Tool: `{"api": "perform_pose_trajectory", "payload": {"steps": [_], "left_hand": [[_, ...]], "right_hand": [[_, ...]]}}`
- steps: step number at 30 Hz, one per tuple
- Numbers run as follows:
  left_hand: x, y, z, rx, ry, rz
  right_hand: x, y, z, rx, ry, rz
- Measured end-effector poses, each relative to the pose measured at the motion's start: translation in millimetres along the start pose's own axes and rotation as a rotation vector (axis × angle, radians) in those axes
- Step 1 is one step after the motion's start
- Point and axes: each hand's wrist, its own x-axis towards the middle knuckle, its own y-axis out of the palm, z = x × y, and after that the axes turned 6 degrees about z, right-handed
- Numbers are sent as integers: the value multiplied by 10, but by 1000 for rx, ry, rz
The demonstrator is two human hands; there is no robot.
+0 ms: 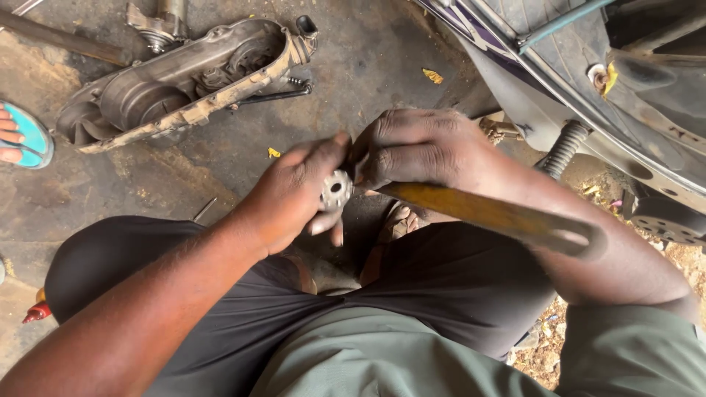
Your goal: The recorder cleans a small gear with a file and then uses a screwdriver to work on a motorcycle starter motor.
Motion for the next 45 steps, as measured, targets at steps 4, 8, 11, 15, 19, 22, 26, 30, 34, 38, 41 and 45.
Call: {"api": "perform_pose_trajectory", "payload": {"steps": [4, 8, 11, 15, 19, 22, 26, 30, 34, 38, 41, 45], "left_hand": [[41, -223, -92, -11, 313, -44], [242, -264, -50, 160, 475, -212], [428, -201, 48, 295, 441, -271], [519, -140, 123, 572, 579, -287], [738, -185, 168, 808, 616, -380], [716, -158, -17, 987, 461, -346], [610, -666, -240, 1371, 386, -472], [-225, -1549, 242, 1294, 275, -892], [-1525, -2524, 1235, 1208, 134, -1249], [-2580, -2942, 2107, 1157, 43, -1551], [-2912, -3275, 3037, 1143, -19, -1680], [-3266, -3484, 3912, 769, -375, -1788]], "right_hand": [[-129, 158, -157, 81, 366, 100], [-226, 390, -314, 384, 563, -69], [-202, 513, -334, 667, 719, -233], [-103, 596, -266, 713, 639, -255], [-254, 650, -331, 668, 702, -246], [-427, 763, -479, 685, 665, -276], [-530, 954, -839, 539, 803, -84], [-427, 1372, -876, 258, 977, 418], [-618, 2002, -1233, -297, 745, 1015], [-827, 2667, -1854, -393, 852, 1264], [-884, 3026, -1891, -256, 848, 1232], [-905, 3482, -1987, -79, 844, 1168]]}}
